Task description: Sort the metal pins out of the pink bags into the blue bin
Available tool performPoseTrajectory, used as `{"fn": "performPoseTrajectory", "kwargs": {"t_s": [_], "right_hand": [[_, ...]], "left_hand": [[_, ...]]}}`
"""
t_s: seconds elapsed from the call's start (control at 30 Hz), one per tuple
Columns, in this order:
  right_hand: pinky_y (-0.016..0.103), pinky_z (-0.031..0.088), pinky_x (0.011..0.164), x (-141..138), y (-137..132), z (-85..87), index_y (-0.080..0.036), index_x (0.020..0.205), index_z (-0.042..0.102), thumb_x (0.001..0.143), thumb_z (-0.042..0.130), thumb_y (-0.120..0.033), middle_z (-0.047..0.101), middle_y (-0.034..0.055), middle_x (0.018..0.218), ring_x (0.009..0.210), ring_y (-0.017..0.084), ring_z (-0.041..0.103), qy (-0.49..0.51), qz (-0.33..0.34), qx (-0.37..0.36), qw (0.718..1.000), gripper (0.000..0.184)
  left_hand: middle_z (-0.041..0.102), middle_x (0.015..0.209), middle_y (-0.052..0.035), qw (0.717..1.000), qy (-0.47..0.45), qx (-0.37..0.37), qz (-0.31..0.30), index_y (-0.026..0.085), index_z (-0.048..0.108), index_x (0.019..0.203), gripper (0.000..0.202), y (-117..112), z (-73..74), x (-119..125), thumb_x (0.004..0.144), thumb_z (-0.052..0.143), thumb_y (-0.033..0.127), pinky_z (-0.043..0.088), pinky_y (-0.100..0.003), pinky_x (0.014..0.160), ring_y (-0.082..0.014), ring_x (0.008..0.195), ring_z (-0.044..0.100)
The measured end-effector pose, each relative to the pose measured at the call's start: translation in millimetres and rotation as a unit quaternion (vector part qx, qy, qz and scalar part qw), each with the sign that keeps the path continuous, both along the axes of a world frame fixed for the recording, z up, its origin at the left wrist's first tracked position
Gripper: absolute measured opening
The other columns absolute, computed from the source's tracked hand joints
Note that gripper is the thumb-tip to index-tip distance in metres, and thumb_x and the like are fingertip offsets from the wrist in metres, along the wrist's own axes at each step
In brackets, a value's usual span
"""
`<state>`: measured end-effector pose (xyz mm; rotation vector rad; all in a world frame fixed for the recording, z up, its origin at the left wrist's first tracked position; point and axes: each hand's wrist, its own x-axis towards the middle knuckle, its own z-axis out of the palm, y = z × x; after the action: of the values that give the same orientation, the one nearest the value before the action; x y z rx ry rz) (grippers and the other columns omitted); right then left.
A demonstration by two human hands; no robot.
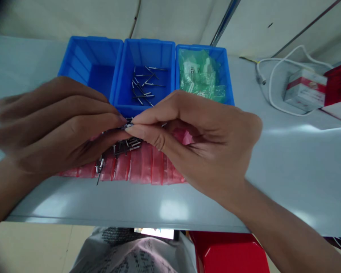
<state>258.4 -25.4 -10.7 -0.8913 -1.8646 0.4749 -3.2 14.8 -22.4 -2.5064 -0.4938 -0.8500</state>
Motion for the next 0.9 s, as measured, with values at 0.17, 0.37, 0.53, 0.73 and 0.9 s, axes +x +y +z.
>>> {"fn": "performPoseTrajectory", "kwargs": {"t_s": [0.17,0.37,0.53,0.73,0.9], "right_hand": [[0.034,0.074,0.067,-6,3,0.1,-0.03,0.107,0.091,0.091,0.086,-0.003,0.085,-0.0063,0.087,0.073,0.017,0.081,0.14,0.031,-0.111,0.983,0.032],[0.032,0.075,0.067,-6,6,-1.3,-0.025,0.104,0.089,0.092,0.085,-0.005,0.087,-0.0064,0.089,0.073,0.016,0.082,0.2,0.062,-0.159,0.965,0.024],[0.037,0.076,0.069,-3,1,1.6,-0.036,0.105,0.089,0.094,0.088,-0.012,0.086,-0.008,0.094,0.075,0.018,0.08,0.146,0.012,-0.134,0.98,0.027],[0.03,0.073,0.065,-2,4,-4.5,-0.034,0.104,0.09,0.09,0.095,-0.02,0.086,-0.0097,0.092,0.074,0.013,0.079,0.137,-0.002,-0.123,0.983,0.02],[0.026,0.07,0.065,-3,15,-4.7,-0.03,0.107,0.091,0.099,0.08,-0.007,0.088,-0.0047,0.096,0.081,0.015,0.084,0.174,-0.031,-0.104,0.979,0.027]], "left_hand": [[0.079,0.098,-0.0067,0.996,-0.029,-0.078,0.038,0.02,0.069,0.125,0.019,-10,0.1,3,0.105,0.068,0.02,0.066,-0.048,0.071,-0.0293,0.09,0.081],[0.08,0.103,-0.0053,0.989,-0.029,-0.133,0.065,0.038,0.065,0.129,0.043,-15,3.8,4,0.094,0.077,0.017,0.064,-0.051,0.073,-0.0287,0.092,0.079],[0.077,0.096,-0.008,0.992,-0.019,-0.115,0.046,0.035,0.066,0.124,0.034,-9,5.2,-2,0.098,0.067,0.014,0.063,-0.051,0.075,-0.0273,0.094,0.078],[0.073,0.094,-0.0037,0.997,0.003,-0.075,-0.006,0.025,0.067,0.118,0.014,2,-0.1,-11,0.108,0.063,0.034,0.06,-0.043,0.068,-0.0254,0.09,0.078],[0.066,0.071,-0.0007,0.986,-0.121,-0.118,-0.015,0.03,0.064,0.085,0.036,0,-9.4,-7,0.113,0.046,0.043,0.045,-0.047,0.054,-0.0219,0.068,0.068]]}}
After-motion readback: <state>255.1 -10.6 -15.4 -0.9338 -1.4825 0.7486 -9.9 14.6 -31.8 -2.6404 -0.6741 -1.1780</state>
